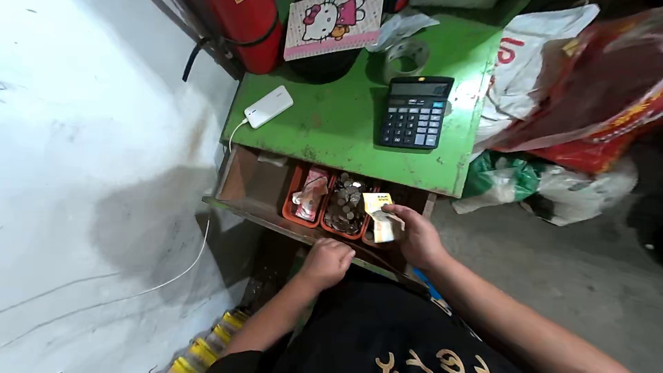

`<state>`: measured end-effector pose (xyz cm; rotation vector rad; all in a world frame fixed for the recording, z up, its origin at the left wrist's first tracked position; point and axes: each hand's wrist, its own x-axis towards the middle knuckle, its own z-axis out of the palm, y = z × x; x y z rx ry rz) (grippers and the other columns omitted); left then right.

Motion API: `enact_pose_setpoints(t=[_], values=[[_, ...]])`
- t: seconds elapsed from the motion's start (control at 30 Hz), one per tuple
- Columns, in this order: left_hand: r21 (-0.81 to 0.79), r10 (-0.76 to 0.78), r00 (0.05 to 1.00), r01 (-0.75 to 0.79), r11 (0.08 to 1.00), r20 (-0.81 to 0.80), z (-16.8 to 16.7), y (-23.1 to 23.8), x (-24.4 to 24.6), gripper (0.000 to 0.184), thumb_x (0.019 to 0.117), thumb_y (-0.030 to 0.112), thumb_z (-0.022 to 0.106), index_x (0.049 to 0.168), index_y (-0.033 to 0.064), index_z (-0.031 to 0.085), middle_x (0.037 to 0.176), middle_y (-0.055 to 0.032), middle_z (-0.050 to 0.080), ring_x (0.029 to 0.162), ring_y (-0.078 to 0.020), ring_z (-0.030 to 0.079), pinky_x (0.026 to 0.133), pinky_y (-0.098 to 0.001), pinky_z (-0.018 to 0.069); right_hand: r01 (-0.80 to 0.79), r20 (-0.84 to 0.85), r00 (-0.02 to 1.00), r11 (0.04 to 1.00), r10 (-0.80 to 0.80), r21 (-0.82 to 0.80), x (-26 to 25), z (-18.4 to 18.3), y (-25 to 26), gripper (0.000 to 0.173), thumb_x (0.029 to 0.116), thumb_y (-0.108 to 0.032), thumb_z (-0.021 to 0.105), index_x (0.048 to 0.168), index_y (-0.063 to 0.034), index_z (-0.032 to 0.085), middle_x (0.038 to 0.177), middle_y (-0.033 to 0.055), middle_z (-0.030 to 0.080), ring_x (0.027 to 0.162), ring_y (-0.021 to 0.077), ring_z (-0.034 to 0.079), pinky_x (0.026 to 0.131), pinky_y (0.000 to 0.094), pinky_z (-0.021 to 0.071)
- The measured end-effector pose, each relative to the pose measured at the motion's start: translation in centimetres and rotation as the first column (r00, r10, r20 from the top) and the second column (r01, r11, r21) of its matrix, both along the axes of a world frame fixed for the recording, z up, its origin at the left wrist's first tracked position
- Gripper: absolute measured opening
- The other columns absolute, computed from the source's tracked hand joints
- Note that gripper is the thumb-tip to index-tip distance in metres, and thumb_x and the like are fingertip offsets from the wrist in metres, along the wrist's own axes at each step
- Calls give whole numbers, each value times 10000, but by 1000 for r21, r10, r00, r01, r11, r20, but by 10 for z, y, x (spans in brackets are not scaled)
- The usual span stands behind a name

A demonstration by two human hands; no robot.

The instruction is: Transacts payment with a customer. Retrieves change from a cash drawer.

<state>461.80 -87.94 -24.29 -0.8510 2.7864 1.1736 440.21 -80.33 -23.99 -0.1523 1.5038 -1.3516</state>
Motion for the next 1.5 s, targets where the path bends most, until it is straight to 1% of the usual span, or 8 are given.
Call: enact_pose_setpoints(t=[0.2,0.33,0.5,0.77,0.97,1.07,1.3,1.5], values=[[97,383,850,-443,891,361,-5,-117,-9,340,1072,232,527,1321,46,663,1291,-179,678,1218,-323,647,1082,-541,483,-115,50,993,989,111,92,35,-24,-21,333,1042,-147,461,1309,16,576,1128,140,679,965,195,689,830,389,595],[141,320,770,-464,874,552,-42,-182,-44,433,1005,228,616,1367,-8,591,1275,-273,642,1207,-428,618,1031,-637,472,-150,43,988,981,146,120,44,-18,-24,345,1020,-117,490,1332,14,562,1207,142,639,1031,187,664,867,374,582],[118,278,618,-521,846,736,-63,-180,-77,449,979,261,642,1283,-68,613,1320,-301,603,1244,-438,586,1027,-640,465,-50,-25,998,991,53,126,22,-6,-9,363,1001,-117,483,1334,-5,575,1206,121,646,989,171,672,805,351,586],[122,172,599,-417,900,782,-73,-171,-78,457,979,293,657,1247,-77,646,1333,-290,605,1276,-419,569,1071,-615,437,100,-66,994,988,-92,115,-9,-9,10,354,991,-108,469,1302,11,589,1236,119,637,1047,162,648,865,346,559],[145,244,646,-487,861,723,-89,-173,-69,604,947,255,715,1439,-30,510,1417,-295,541,1341,-431,513,1111,-609,412,-121,25,993,973,119,196,-2,-10,-13,385,979,-93,519,1353,-10,564,1253,131,619,1036,173,637,844,356,554],[136,250,616,-510,849,747,-84,-188,-60,554,965,273,694,1416,-11,543,1375,-285,581,1309,-433,545,1084,-640,423,-276,45,961,939,273,203,12,-15,-38,443,977,-45,531,1419,-14,519,1337,173,594,1100,221,638,894,398,552],[531,443,753,-658,534,487,-27,-222,13,326,1014,52,576,1333,1,536,1029,-157,682,848,-207,675,786,-388,575,-573,-175,761,774,624,269,61,-52,-125,688,884,-77,676,1531,-91,444,1477,236,493,1325,375,533,1077,556,466],[678,478,796,-583,447,370,-21,-217,35,299,953,-81,531,1240,-2,559,903,-92,701,761,-157,686,729,-345,596,-680,-184,606,624,774,384,73,-61,-151,607,929,-191,687,1479,-49,474,1342,267,600,1259,414,587,1051,595,474]])
